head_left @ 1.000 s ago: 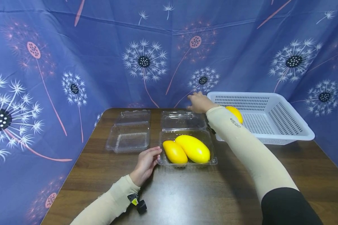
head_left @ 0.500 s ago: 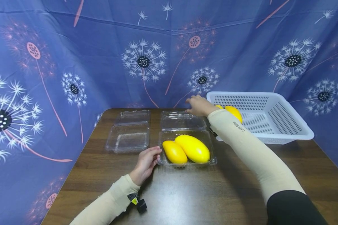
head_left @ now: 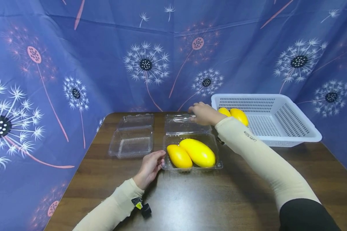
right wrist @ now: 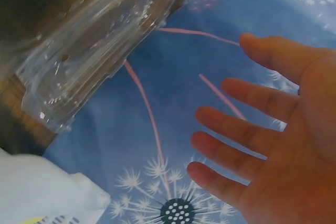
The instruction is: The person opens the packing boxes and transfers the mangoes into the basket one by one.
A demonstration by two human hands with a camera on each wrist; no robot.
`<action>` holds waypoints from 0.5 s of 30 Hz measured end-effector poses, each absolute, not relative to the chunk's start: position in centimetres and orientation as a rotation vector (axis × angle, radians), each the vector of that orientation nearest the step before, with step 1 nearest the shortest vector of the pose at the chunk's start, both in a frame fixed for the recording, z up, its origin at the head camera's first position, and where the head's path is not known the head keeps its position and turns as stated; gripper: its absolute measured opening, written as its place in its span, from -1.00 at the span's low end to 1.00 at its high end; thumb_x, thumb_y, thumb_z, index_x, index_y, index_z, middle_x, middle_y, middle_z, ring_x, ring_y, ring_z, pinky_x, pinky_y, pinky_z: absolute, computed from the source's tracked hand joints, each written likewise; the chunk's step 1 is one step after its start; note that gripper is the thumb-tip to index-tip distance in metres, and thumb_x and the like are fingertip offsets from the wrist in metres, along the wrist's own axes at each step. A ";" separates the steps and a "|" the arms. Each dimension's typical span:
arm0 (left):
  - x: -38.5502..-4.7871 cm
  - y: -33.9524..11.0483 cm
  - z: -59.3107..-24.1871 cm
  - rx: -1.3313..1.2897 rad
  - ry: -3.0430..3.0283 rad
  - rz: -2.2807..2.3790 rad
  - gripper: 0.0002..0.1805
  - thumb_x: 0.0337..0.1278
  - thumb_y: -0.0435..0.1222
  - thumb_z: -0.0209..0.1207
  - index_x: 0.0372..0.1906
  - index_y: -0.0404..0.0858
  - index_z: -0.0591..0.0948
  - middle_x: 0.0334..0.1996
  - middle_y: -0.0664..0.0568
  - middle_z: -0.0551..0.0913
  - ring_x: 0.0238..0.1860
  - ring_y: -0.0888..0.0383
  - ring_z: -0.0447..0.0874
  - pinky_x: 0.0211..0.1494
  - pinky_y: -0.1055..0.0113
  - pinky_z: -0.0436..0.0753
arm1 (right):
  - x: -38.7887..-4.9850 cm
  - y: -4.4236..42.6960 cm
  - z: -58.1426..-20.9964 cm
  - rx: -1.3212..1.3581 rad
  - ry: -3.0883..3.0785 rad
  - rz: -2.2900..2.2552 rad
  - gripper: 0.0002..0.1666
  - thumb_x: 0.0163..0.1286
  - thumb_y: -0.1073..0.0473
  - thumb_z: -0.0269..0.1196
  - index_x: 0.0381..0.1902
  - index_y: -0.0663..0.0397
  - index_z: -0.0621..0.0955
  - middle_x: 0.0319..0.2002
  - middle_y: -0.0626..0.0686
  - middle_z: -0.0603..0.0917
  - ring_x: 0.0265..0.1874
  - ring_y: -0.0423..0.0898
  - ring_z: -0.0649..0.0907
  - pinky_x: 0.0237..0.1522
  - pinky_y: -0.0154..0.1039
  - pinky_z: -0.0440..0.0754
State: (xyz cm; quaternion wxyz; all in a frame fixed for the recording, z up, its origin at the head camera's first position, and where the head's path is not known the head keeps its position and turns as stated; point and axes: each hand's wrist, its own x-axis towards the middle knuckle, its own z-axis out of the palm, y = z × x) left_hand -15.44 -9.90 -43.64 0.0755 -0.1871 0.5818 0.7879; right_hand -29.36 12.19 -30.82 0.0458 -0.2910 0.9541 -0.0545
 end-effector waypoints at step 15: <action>-15.8 -9.7 -43.8 -0.594 1.722 2.371 -0.81 0.25 -0.30 0.19 -0.22 -0.39 0.52 -0.64 0.17 0.49 -0.69 0.35 0.38 -0.61 0.60 0.44 | -26.2 12.0 -31.2 -0.947 2.888 -0.229 -0.42 0.34 -0.03 0.28 0.22 0.13 0.53 0.14 0.20 0.57 0.14 0.16 0.52 0.22 0.08 0.52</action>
